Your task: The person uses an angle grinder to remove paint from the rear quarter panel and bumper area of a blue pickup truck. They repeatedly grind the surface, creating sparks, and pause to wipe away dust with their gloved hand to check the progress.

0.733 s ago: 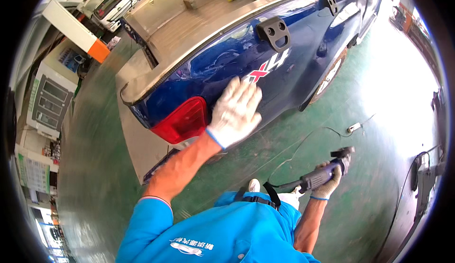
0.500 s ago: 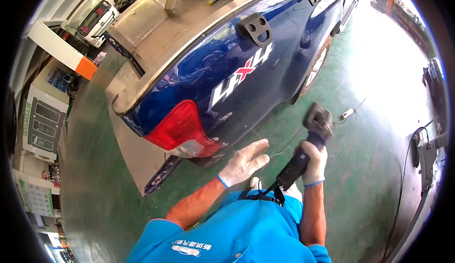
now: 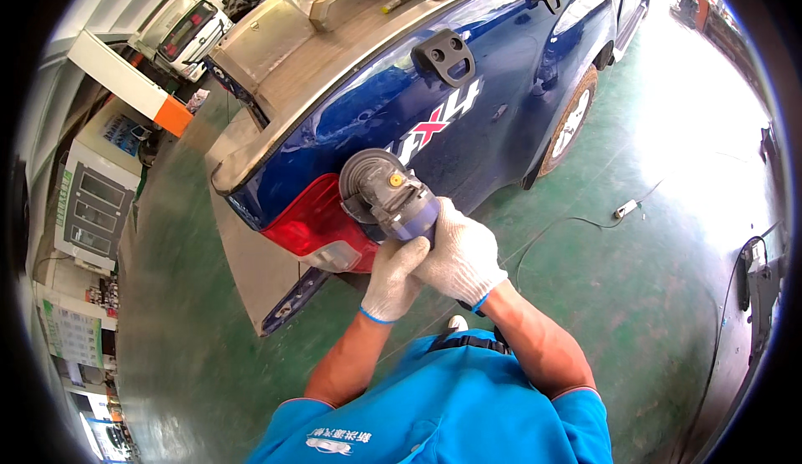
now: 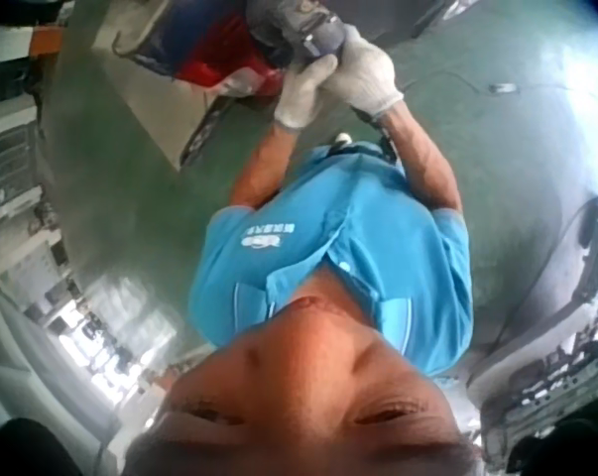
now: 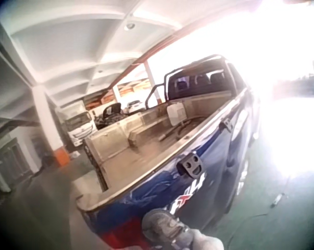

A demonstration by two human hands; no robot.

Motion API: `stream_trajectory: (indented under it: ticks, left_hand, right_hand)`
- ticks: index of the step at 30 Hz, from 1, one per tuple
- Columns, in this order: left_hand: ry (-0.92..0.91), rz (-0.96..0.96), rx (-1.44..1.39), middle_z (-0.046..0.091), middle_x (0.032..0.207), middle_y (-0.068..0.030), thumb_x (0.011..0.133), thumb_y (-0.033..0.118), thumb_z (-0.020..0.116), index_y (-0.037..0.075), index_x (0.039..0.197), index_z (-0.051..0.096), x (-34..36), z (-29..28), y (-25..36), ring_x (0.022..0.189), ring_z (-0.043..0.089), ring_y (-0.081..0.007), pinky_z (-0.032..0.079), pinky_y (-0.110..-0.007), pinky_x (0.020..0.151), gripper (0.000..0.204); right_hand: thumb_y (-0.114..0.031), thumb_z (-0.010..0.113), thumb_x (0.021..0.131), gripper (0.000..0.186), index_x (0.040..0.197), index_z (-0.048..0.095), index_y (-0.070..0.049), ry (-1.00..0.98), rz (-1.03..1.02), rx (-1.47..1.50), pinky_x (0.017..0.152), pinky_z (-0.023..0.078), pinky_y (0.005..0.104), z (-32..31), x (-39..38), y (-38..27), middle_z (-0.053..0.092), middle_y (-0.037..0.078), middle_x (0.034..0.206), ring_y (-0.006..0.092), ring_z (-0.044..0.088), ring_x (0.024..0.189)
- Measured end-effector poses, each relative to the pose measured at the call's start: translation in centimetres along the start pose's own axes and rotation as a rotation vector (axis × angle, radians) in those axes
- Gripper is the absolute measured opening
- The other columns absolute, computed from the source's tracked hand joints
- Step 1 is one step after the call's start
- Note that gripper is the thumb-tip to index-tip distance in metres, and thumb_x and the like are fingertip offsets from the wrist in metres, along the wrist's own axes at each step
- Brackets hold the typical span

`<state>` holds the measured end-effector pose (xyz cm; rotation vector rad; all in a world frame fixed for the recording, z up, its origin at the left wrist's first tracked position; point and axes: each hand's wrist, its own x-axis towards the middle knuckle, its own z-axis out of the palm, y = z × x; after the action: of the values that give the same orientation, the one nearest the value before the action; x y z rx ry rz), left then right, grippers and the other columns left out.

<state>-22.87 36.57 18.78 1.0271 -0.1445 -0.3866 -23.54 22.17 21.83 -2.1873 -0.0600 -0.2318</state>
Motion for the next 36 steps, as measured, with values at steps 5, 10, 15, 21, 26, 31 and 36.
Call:
stream_trajectory:
  ticks: [5,10,15,21,26,31,36]
  left_hand:
    - [0.028,0.021,0.037,0.06,0.142,-0.0113,0.1,0.017,0.07,-0.005,0.146,0.054,0.4,0.9,0.7,0.131,0.056,-0.0193,0.042,-0.035,0.116,0.053]
    - [0.046,0.022,0.03,0.062,0.141,-0.0108,0.101,0.017,0.068,-0.004,0.145,0.056,1.6,1.1,1.1,0.13,0.058,-0.0192,0.044,-0.036,0.114,0.05]
    - [0.059,0.025,-0.002,0.063,0.139,-0.0109,0.101,0.016,0.068,-0.005,0.144,0.057,2.5,1.0,1.4,0.128,0.06,-0.0192,0.045,-0.036,0.112,0.049]
    - [0.102,0.002,0.096,0.064,0.137,-0.0108,0.101,0.017,0.069,-0.005,0.141,0.059,4.2,3.2,2.7,0.124,0.06,-0.0187,0.046,-0.036,0.11,0.047]
    - [0.149,0.013,0.116,0.065,0.135,-0.0107,0.102,0.018,0.069,-0.005,0.14,0.061,3.6,4.5,3.1,0.122,0.06,-0.0183,0.046,-0.035,0.107,0.045]
    - [0.188,0.01,0.17,0.065,0.133,-0.0107,0.102,0.021,0.069,-0.006,0.138,0.061,3.6,5.0,3.3,0.12,0.06,-0.0165,0.047,-0.034,0.105,0.046]
    - [0.183,-0.029,0.146,0.065,0.131,-0.0098,0.102,0.022,0.07,-0.007,0.138,0.061,3.5,5.1,3.3,0.119,0.059,-0.0152,0.048,-0.034,0.103,0.047]
  right_hand:
    - [-0.036,0.078,0.08,0.062,0.125,0.057,0.0,-0.033,0.017,-0.011,0.077,0.061,0.0479,-0.5,0.7,-0.1,0.075,0.025,0.091,0.0443,0.076,0.085]
    - [-0.036,0.078,0.079,0.061,0.122,0.056,0.002,-0.065,0.007,-0.039,0.078,0.061,0.049,-1.2,2.3,0.0,0.074,0.027,0.093,0.0451,0.076,0.087]
    - [-0.035,0.077,0.081,0.058,0.119,0.057,0.003,-0.109,0.019,-0.036,0.08,0.061,0.0499,-2.1,3.3,-0.7,0.074,0.028,0.096,0.0455,0.076,0.091]
    - [-0.034,0.078,0.081,0.059,0.119,0.056,0.005,-0.056,0.024,0.015,0.08,0.06,0.0505,-3.0,4.7,0.4,0.074,0.03,0.092,0.0474,0.075,0.089]
    - [-0.033,0.078,0.08,0.061,0.12,0.056,0.007,-0.101,-0.061,0.072,0.08,0.06,0.0509,-3.2,5.1,1.2,0.073,0.031,0.09,0.0486,0.074,0.09]
    - [-0.034,0.081,0.078,0.063,0.12,0.057,0.007,-0.105,-0.074,0.121,0.081,0.059,0.051,-3.3,5.6,1.5,0.073,0.031,0.092,0.0491,0.073,0.092]
    - [-0.031,0.094,0.069,0.08,0.135,0.059,-0.001,-0.192,0.01,0.19,0.092,0.058,0.0455,-4.0,5.7,1.8,0.074,0.027,0.112,0.0467,0.072,0.109]
